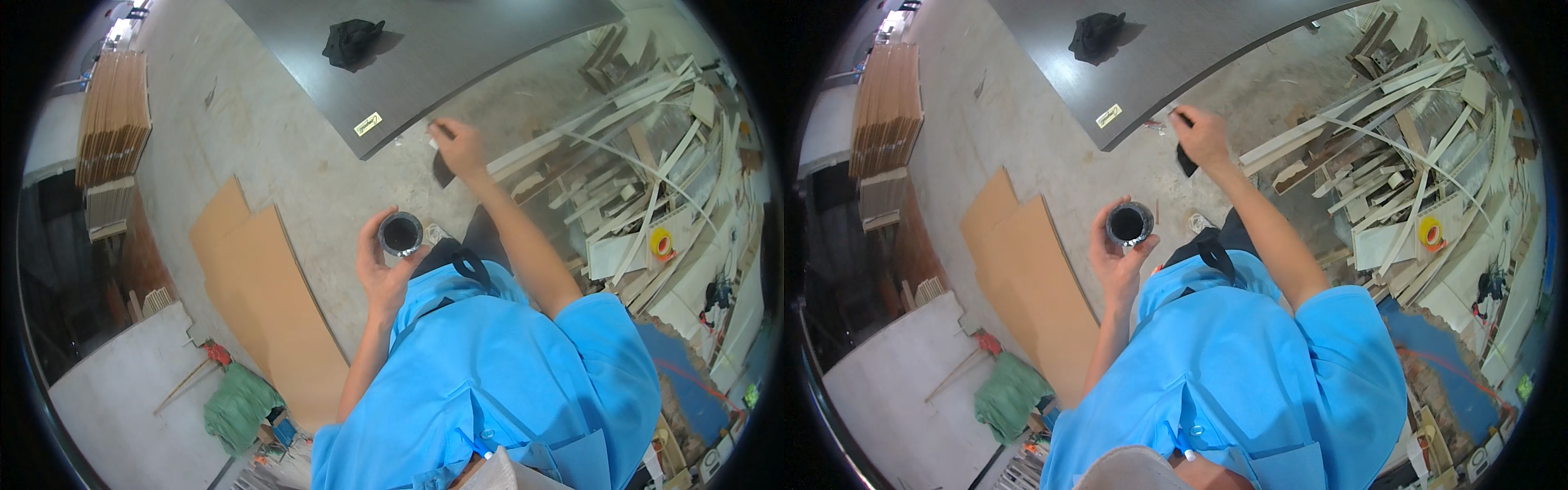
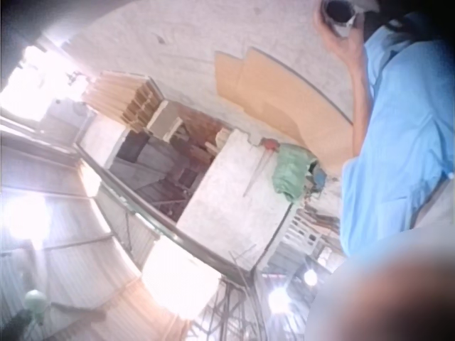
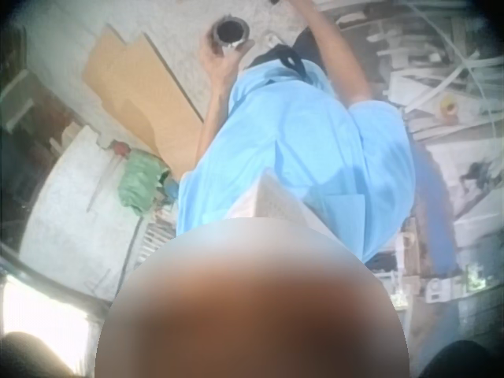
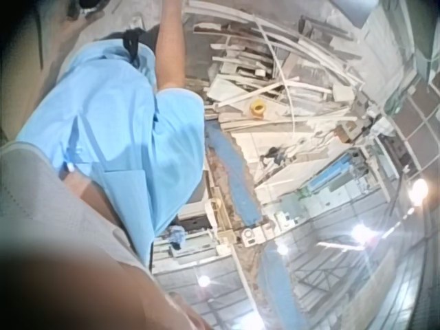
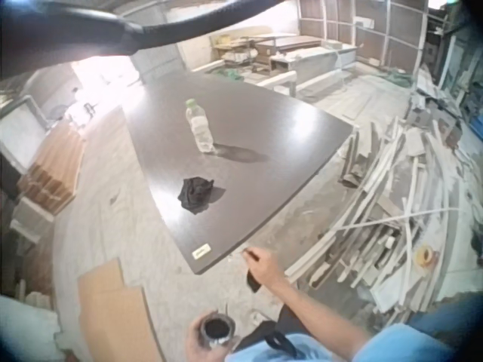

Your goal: The person applies a dark finish to the edges of a large flat panel using a small brush and a container of finish. They repeatedly dip the brush into the container and carefully coat the panel's edges, moving around the panel to reach different sides.

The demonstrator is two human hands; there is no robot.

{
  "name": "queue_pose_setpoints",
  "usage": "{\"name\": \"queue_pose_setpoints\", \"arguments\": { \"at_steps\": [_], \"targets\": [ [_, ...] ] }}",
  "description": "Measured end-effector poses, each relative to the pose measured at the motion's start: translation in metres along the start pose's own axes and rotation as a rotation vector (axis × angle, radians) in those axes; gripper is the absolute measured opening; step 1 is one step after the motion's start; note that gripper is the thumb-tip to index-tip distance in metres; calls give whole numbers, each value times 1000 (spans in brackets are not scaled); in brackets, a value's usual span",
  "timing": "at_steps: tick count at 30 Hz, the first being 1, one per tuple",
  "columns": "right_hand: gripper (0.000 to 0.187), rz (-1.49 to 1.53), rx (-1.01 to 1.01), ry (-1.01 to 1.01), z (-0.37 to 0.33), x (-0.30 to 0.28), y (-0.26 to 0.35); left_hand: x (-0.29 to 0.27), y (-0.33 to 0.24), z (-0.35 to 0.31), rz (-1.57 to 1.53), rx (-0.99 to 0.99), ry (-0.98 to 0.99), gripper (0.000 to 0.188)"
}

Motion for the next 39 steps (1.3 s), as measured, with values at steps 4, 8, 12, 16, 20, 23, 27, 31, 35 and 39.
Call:
{"name": "queue_pose_setpoints", "arguments": {
  "at_steps": [4,8,12,16,20,23,27,31,35,39],
  "targets": [
    [23,7,22,-39,-2,-2,-3,1,1,0,-8,-5,-16,75],
    [22,36,-342,68,-13,10,22,4,3,0,-17,-24,-11,75],
    [21,-19,-19,-160,12,-16,-3,5,1,3,-8,-12,-4,75],
    [19,-20,50,-155,21,-25,-14,9,0,6,-1,-26,-19,75],
    [17,30,-341,-23,16,-13,7,21,-2,11,-3,-32,-2,75],
    [17,-39,-18,-254,28,-32,-14,28,-5,14,-10,-29,2,76],
    [15,-39,-51,-274,36,-45,-16,39,-7,17,-4,-43,5,76],
    [19,-20,-203,67,22,-19,-9,53,-9,23,-4,-56,15,76],
    [14,44,65,-176,23,-32,-25,58,-14,25,2,-54,18,76],
    [13,21,-84,-117,28,-34,-14,65,-12,27,-6,-79,41,76]
  ]
}}
Point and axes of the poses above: each hand's wrist, its own z-axis towards the middle knuckle, its own x-axis out of the palm, y = z × x, the point moved 6 cm from there along z, towards the middle knuckle, and after that the axes turned 14 degrees about -y, right-handed, at the moved point
